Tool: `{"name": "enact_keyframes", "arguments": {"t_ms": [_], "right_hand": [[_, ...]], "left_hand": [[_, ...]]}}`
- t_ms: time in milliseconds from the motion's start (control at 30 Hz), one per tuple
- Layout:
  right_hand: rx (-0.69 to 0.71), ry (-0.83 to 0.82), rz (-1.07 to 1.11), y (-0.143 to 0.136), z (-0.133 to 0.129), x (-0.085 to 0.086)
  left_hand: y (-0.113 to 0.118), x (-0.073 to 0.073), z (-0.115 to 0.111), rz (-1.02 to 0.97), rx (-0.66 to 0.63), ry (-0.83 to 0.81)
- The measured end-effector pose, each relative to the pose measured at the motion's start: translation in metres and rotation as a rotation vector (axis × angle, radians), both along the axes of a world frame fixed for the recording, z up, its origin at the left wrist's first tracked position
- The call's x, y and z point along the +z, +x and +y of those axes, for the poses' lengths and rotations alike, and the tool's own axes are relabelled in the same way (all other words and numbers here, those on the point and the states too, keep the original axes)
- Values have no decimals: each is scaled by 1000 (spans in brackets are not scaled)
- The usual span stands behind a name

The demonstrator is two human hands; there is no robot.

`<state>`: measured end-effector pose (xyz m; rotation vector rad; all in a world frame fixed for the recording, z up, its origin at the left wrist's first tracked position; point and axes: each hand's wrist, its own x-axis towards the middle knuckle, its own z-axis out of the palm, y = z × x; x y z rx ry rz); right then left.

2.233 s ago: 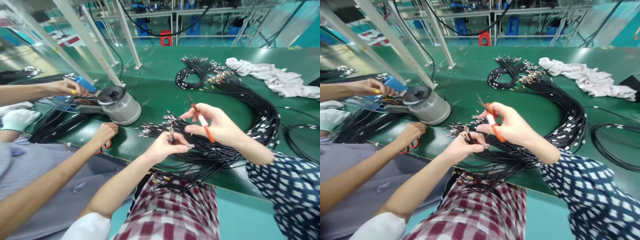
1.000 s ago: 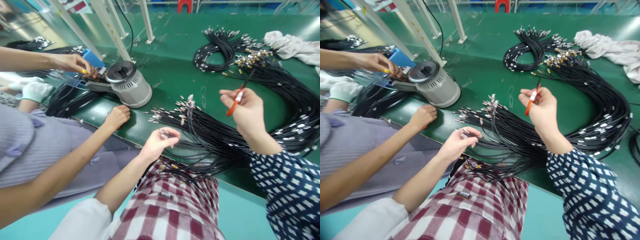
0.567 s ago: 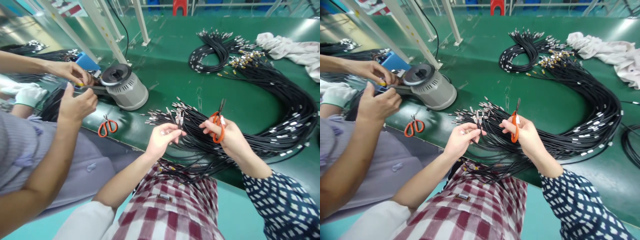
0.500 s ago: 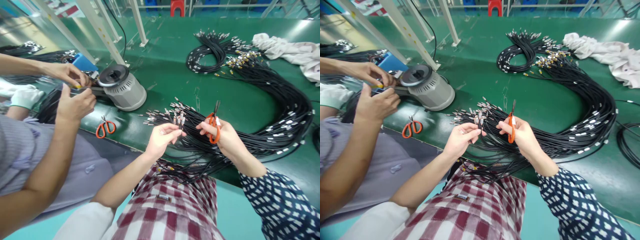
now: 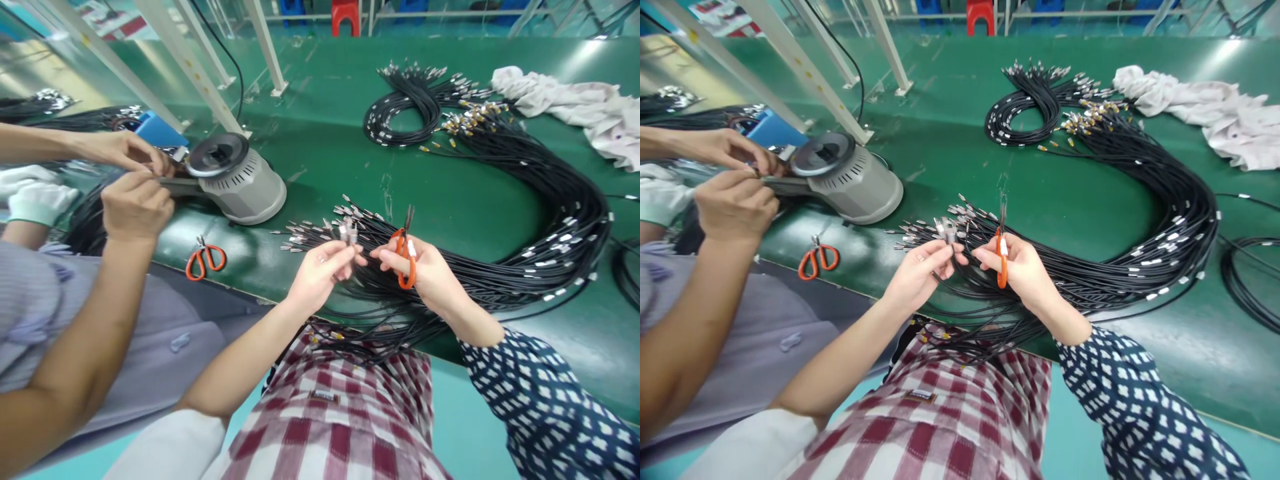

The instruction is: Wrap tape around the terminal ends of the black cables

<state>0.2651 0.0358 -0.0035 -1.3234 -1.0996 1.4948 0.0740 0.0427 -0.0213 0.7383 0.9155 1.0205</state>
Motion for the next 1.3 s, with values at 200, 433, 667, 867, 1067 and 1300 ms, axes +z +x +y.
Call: {"name": "enact_keyframes", "arguments": {"t_ms": [200,433,667,867,1067,1300], "right_hand": [[15,-23,-1,-5,-6,-3],[86,-45,78,-15,-13,-12],[46,114,-204,-7,0,-31],[121,224,-661,-8,7,-37],[141,235,-651,-7,8,-41],[135,211,-551,-3,9,-48]], "left_hand": [[-17,2,4,-269,-58,-269],[-20,0,-4,-143,-28,-198],[-56,-12,-31,382,189,131],[-90,-33,-16,878,295,350],[-111,-42,15,1318,250,623],[-125,-36,23,799,185,381]]}}
